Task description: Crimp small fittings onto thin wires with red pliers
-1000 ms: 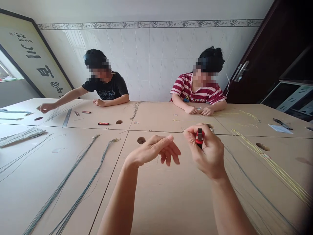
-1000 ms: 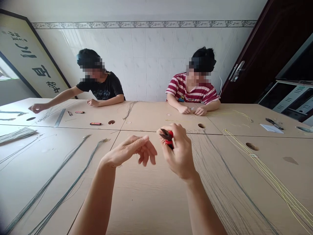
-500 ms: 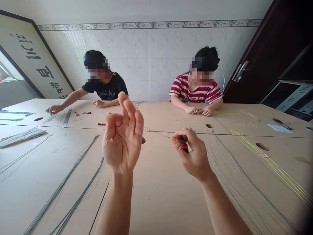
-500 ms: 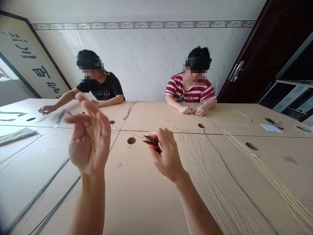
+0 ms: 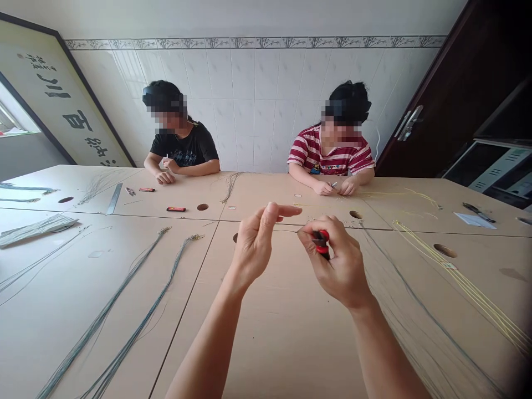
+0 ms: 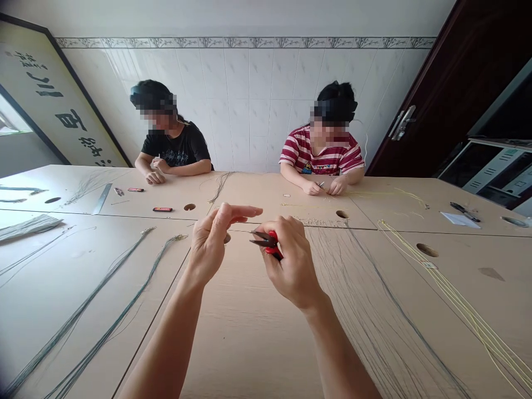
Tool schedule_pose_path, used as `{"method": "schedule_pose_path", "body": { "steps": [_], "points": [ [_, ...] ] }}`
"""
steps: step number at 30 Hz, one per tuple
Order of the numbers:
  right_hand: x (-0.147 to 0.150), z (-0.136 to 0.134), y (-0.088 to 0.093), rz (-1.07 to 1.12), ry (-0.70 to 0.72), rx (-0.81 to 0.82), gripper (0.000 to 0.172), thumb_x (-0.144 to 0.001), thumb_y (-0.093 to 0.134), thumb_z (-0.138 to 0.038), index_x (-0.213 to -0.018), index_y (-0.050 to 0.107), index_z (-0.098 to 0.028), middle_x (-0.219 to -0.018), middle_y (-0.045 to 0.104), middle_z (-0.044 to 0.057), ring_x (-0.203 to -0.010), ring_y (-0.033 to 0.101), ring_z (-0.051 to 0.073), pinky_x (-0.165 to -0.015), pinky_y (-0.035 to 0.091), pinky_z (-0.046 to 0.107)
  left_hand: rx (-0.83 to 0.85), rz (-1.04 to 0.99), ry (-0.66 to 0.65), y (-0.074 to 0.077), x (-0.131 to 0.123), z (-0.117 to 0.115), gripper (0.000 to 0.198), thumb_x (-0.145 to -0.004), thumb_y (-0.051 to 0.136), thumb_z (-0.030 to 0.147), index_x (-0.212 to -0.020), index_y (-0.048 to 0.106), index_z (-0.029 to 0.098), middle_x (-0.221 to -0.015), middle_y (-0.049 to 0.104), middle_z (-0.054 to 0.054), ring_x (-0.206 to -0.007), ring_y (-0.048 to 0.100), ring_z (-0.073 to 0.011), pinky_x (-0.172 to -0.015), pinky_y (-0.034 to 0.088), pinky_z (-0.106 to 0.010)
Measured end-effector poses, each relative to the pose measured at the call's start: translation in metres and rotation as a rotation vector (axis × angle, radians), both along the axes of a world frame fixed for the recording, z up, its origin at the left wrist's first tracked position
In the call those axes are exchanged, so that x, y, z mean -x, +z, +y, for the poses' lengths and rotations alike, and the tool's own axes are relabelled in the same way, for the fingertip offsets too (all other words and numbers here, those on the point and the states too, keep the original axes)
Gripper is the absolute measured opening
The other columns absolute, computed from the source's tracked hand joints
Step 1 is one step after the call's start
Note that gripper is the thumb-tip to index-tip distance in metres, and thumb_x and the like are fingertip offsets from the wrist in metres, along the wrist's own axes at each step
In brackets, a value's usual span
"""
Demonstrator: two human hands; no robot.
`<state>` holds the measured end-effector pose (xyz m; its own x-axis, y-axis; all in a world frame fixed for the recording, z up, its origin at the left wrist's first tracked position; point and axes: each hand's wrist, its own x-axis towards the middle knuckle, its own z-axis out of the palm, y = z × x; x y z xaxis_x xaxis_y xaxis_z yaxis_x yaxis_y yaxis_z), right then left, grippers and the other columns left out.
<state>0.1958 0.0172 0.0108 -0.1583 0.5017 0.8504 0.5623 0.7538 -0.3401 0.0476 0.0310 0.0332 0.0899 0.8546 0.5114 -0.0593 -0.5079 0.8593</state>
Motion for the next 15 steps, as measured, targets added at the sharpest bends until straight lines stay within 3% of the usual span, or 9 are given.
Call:
{"method": "schedule_pose_path", "body": {
  "steps": [9, 15],
  "points": [
    [-0.003, -0.004, 0.005, -0.083, 0.075, 0.098, 0.018, -0.087, 0.053, -0.005, -0.087, 0.049, -0.022, -0.074, 0.054, -0.002, -0.07, 0.047, 0.014, -0.069, 0.038, 0.03, -0.161, -0.202, 0.149, 0.002, 0.006, 0.001, 0.042, -0.1, 0.039, 0.042, -0.088, 0.074, 0.022, -0.097, 0.076, -0.005, -0.101, 0.069, -0.0207, -0.095, 0.049, -0.038],
    [-0.006, 0.0, -0.003, -0.11, 0.003, 0.089, 0.019, -0.084, 0.05, -0.004, -0.087, 0.048, -0.022, -0.073, 0.054, -0.002, -0.069, 0.045, 0.015, -0.07, 0.038, 0.032, -0.297, -0.326, 0.223, 0.012, 0.004, -0.015, 0.04, -0.1, 0.04, 0.039, -0.088, 0.075, 0.025, -0.094, 0.076, -0.002, -0.101, 0.069, -0.0214, -0.098, 0.05, -0.04]
  ]
}}
